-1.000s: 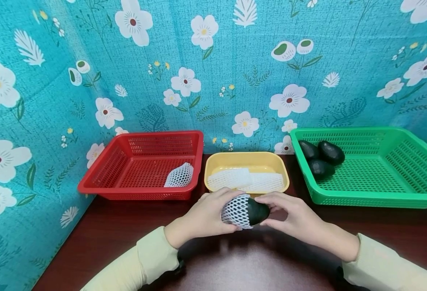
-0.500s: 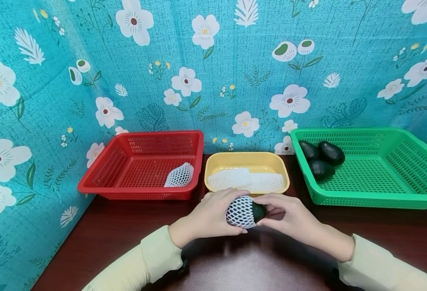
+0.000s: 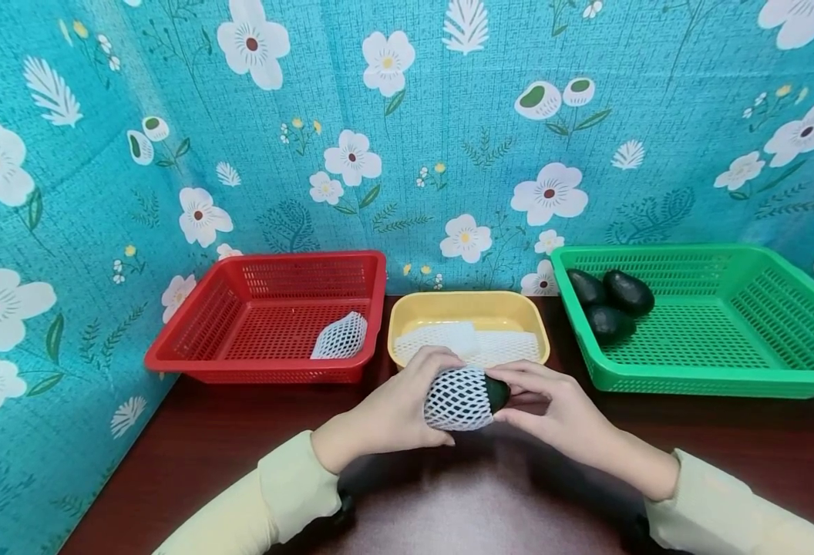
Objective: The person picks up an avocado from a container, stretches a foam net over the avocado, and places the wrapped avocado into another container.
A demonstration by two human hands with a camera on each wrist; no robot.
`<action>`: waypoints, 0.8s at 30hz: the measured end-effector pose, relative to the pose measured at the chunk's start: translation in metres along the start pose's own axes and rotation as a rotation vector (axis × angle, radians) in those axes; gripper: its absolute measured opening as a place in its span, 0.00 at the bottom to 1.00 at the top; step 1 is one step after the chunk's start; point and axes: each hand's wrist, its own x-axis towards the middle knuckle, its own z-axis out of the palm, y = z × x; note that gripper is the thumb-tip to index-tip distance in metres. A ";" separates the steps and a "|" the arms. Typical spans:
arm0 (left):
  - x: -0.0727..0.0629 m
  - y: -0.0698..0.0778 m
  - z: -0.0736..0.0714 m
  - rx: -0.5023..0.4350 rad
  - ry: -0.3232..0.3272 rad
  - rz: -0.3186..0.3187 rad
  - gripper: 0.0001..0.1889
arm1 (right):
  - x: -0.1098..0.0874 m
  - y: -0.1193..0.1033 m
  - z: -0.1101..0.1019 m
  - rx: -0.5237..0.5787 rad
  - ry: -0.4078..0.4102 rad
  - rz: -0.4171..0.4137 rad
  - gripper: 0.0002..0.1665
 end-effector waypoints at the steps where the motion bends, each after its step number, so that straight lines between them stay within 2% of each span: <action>1: -0.001 -0.001 -0.001 -0.003 -0.002 0.000 0.46 | 0.000 0.000 -0.001 0.006 -0.003 0.006 0.33; 5: -0.004 -0.003 -0.006 -0.033 0.020 -0.007 0.43 | -0.001 0.000 -0.004 0.011 -0.010 0.014 0.33; 7: -0.006 -0.005 -0.008 -0.069 0.047 -0.033 0.43 | -0.001 0.000 -0.006 0.021 -0.008 0.028 0.33; 11: -0.009 -0.009 -0.009 -0.161 0.117 -0.086 0.41 | -0.001 -0.003 -0.009 0.110 -0.005 0.122 0.29; 14: -0.011 -0.012 -0.009 -0.209 0.160 -0.075 0.37 | 0.000 -0.005 -0.010 0.164 0.004 0.199 0.25; 17: -0.011 -0.013 -0.010 -0.247 0.184 -0.057 0.36 | -0.001 -0.006 -0.010 0.180 0.016 0.231 0.23; 24: -0.013 -0.012 -0.008 -0.317 0.163 -0.049 0.37 | -0.005 -0.007 -0.010 0.232 0.039 0.232 0.23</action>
